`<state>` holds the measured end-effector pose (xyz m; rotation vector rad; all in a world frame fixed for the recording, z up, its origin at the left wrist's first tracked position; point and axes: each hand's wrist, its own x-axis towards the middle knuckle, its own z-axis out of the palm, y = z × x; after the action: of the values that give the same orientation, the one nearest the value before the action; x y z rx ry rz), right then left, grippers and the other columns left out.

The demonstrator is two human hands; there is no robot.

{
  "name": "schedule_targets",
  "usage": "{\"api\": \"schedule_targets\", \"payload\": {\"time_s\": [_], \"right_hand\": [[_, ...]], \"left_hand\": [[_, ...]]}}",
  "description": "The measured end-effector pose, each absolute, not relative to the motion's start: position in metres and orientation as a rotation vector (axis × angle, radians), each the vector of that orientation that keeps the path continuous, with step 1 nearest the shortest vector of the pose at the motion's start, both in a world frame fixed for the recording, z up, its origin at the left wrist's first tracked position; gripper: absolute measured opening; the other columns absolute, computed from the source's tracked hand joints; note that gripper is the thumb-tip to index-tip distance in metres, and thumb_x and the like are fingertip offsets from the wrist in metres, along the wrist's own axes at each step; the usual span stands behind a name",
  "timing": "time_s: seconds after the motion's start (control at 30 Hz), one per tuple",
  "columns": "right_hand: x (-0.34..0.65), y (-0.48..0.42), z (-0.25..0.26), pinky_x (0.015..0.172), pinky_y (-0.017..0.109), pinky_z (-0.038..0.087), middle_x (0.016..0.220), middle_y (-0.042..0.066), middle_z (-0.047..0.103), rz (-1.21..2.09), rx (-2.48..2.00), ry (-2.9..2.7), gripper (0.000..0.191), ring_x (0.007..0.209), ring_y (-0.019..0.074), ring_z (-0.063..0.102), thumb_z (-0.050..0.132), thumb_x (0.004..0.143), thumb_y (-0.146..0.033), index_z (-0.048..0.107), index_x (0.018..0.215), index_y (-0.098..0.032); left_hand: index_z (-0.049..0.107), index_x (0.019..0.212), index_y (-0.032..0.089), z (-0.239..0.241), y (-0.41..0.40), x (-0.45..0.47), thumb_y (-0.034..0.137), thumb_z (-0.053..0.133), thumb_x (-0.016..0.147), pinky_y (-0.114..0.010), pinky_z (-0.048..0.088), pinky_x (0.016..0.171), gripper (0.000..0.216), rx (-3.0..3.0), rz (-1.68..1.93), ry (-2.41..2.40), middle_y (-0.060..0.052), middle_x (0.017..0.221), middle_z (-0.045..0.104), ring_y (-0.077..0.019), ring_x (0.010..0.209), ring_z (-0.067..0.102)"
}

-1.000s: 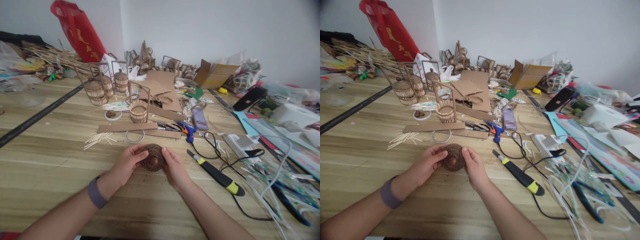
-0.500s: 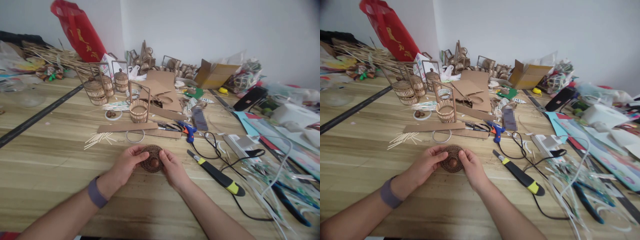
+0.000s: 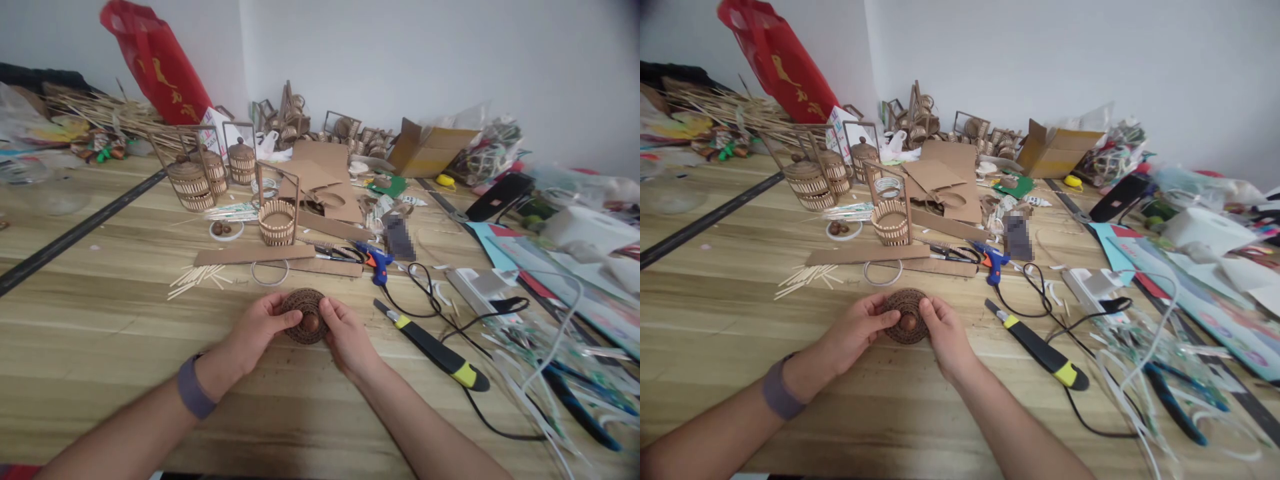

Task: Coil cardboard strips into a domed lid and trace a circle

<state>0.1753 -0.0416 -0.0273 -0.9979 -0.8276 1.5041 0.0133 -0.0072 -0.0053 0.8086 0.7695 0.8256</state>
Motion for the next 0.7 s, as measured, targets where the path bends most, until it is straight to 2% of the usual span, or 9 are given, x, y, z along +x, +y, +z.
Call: {"api": "schedule_targets", "payload": {"time_s": [0.17, 0.3, 0.7], "right_hand": [[0.177, -0.041, -0.027, 0.076, 0.032, 0.043, 0.075, 0.002, 0.072, 1.518, -1.017, -0.813, 0.047, 0.075, 0.0196, 0.06, 0.075, 0.076, -0.065, 0.073, 0.082, -0.019], [0.177, -0.041, -0.022, 0.08, 0.032, 0.042, 0.08, 0.002, 0.072, 1.532, -0.997, -0.829, 0.042, 0.081, 0.0194, 0.06, 0.079, 0.075, -0.06, 0.074, 0.086, -0.019], [0.176, -0.042, -0.01, 0.077, 0.03, 0.041, 0.073, 0.0, 0.069, 1.6, -0.94, -0.776, 0.031, 0.074, 0.0175, 0.057, 0.087, 0.067, -0.046, 0.074, 0.08, -0.02]], "left_hand": [[0.077, 0.092, 0.016, -0.005, -0.007, 0.012, 0.035, 0.097, 0.054, -0.032, 0.052, 0.082, 0.047, 0.758, 0.821, 0.759, -0.004, 0.089, 0.078, -0.0193, 0.081, 0.068], [0.077, 0.094, 0.016, -0.005, -0.005, 0.01, 0.034, 0.097, 0.056, -0.03, 0.053, 0.077, 0.046, 0.711, 0.836, 0.77, -0.004, 0.083, 0.077, -0.0195, 0.079, 0.069], [0.077, 0.096, 0.016, -0.003, -0.005, 0.009, 0.029, 0.094, 0.059, -0.031, 0.054, 0.077, 0.043, 0.73, 0.816, 0.773, -0.005, 0.085, 0.078, -0.0203, 0.08, 0.071]]}}
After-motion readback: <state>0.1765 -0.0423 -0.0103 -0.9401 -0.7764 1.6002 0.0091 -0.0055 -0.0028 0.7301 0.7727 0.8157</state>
